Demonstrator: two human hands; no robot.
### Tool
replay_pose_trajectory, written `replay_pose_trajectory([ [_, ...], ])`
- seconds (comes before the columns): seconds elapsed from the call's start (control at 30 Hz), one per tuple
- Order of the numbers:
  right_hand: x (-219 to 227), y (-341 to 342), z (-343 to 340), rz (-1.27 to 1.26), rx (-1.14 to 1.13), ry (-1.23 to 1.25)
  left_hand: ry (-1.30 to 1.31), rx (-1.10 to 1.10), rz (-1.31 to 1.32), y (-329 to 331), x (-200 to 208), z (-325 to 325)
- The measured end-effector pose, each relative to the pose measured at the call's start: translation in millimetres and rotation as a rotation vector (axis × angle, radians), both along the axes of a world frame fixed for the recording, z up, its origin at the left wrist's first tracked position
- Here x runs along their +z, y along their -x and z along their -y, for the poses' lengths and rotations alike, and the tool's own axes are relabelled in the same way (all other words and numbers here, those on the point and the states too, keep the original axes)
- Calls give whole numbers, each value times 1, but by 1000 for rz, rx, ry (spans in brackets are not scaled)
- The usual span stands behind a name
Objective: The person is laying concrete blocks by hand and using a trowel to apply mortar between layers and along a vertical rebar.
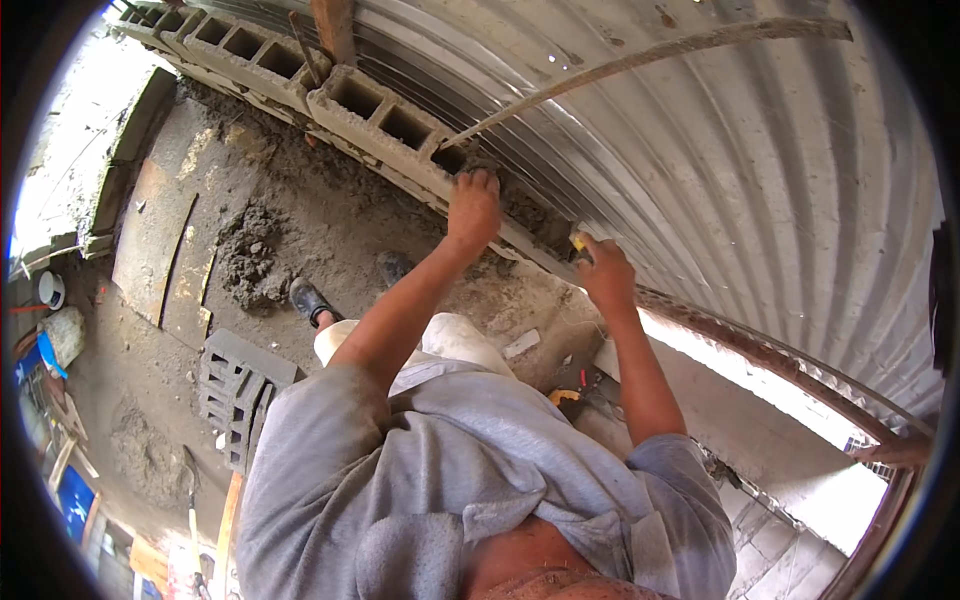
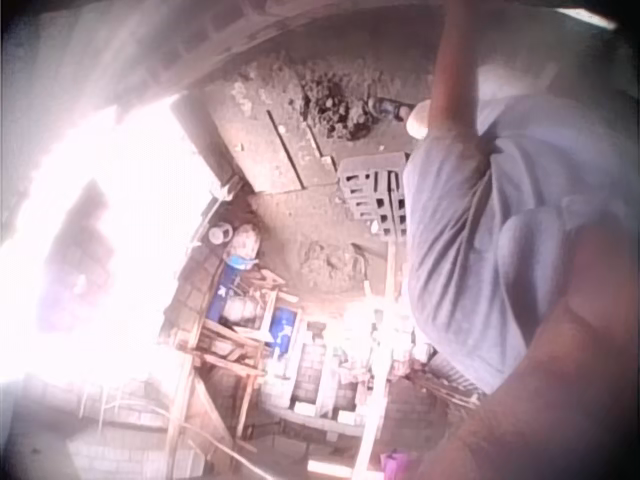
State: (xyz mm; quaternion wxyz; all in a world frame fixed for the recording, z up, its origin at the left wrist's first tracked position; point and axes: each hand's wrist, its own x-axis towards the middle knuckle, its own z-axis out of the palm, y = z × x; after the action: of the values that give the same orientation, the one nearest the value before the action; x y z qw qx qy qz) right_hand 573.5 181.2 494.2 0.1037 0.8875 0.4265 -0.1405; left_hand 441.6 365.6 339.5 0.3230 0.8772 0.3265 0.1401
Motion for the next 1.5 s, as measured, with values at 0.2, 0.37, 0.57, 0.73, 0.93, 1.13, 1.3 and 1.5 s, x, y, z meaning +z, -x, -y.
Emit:
replay_pose_trajectory([
  [0.2, -6, -14, -34, -55, 38, -222, 52, 221, 72, -4, -3, -26],
  [0.37, -33, -18, -24, -35, 171, -187, 20, 154, 164, -7, -10, 8],
  [0.57, -5, -23, 28, -51, 143, -119, 183, -134, 86, 29, 1, 28],
  [0.73, 30, -28, 16, -44, 118, -143, 6, 366, 593, 53, 118, -62],
  [0.93, 43, -31, -32, 60, 287, -25, 333, -293, 675, 47, 231, -143],
  [1.13, 33, -10, -70, 149, 483, -24, 207, -288, 661, 47, 230, -140],
  [1.3, 92, -2, -117, 195, 547, 74, 219, -296, 660, 56, 228, -139],
  [1.5, 44, -3, -117, 198, 614, 82, 139, -318, 663, 39, 231, -146],
])
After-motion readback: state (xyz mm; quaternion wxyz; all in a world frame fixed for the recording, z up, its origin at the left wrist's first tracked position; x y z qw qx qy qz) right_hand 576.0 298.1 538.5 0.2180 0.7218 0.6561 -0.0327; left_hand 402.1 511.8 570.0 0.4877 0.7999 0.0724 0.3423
